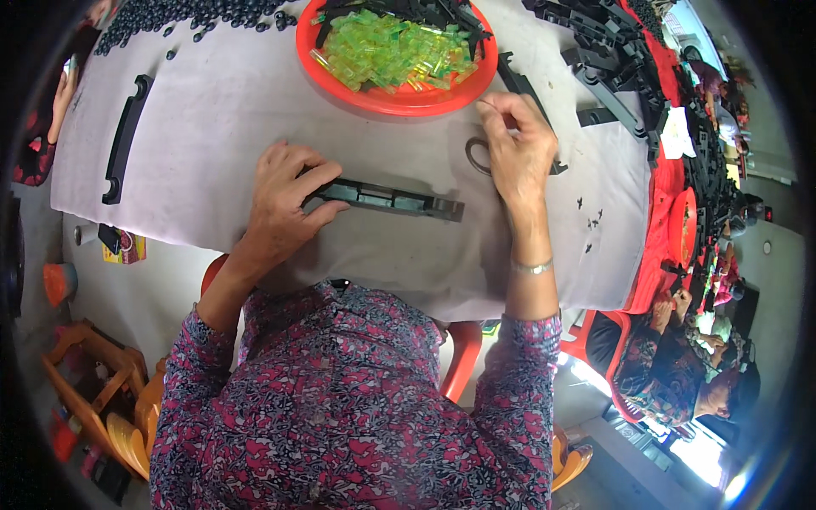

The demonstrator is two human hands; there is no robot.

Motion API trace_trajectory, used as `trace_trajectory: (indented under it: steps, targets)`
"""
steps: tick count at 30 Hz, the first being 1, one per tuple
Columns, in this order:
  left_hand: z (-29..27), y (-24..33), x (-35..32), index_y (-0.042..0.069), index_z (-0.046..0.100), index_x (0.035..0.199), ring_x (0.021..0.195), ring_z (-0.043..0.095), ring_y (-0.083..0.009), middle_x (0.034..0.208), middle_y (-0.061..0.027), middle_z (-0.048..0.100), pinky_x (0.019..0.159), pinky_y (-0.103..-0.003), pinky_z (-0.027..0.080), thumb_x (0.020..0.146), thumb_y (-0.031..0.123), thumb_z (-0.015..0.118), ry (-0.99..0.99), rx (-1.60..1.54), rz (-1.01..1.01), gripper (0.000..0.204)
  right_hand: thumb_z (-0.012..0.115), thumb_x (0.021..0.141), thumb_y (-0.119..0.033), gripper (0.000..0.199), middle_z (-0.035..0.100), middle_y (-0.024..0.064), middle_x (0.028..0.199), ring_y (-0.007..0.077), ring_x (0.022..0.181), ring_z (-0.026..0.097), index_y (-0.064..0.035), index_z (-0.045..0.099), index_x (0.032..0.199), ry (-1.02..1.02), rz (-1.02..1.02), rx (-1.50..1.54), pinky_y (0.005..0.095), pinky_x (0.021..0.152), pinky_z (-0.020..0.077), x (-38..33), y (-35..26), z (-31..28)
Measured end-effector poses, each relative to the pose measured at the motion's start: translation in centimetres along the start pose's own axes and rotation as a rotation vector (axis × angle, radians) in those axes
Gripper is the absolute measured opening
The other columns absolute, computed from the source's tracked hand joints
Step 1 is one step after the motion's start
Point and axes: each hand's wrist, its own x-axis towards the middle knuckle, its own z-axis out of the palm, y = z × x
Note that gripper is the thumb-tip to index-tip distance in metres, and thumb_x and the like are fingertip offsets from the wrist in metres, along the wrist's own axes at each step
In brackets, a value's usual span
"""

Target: Assembling small plastic components into a black housing unit using hands and a metal hook tool.

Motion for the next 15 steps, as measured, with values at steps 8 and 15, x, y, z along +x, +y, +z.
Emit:
trace_trajectory:
  steps: [8, 15]
  targets:
    - [0.0, -0.1, -0.4, 0.009, 0.07, 0.106, 0.099, 0.059, -0.028, 0.099, -0.0053, 0.061, 0.108, -0.053, 0.038, 0.067, 0.014, 0.089, 0.001, 0.004, -0.019, 0.044, 0.079, 0.081, -0.008, 0.014, 0.069, 0.008, 0.088, 0.0279, 0.082, 0.066, -0.0064, 0.076, 0.096, -0.201, -0.276, -0.345, 0.0384, 0.076, 0.0543, 4.5, 0.9, 3.9]
    - [0.1, -0.5, -0.3, 0.012, 0.072, 0.104, 0.096, 0.058, -0.0267, 0.095, -0.0038, 0.06, 0.106, -0.05, 0.038, 0.066, 0.015, 0.087, 0.003, -0.015, 0.01, 0.041, 0.08, 0.076, -0.012, 0.016, 0.071, 0.0086, 0.089, 0.0309, 0.081, 0.069, -0.0055, 0.073, 0.089, -0.272, -0.331, -0.542, 0.0415, 0.075, 0.0551, 5.4, -0.4, 4.9]
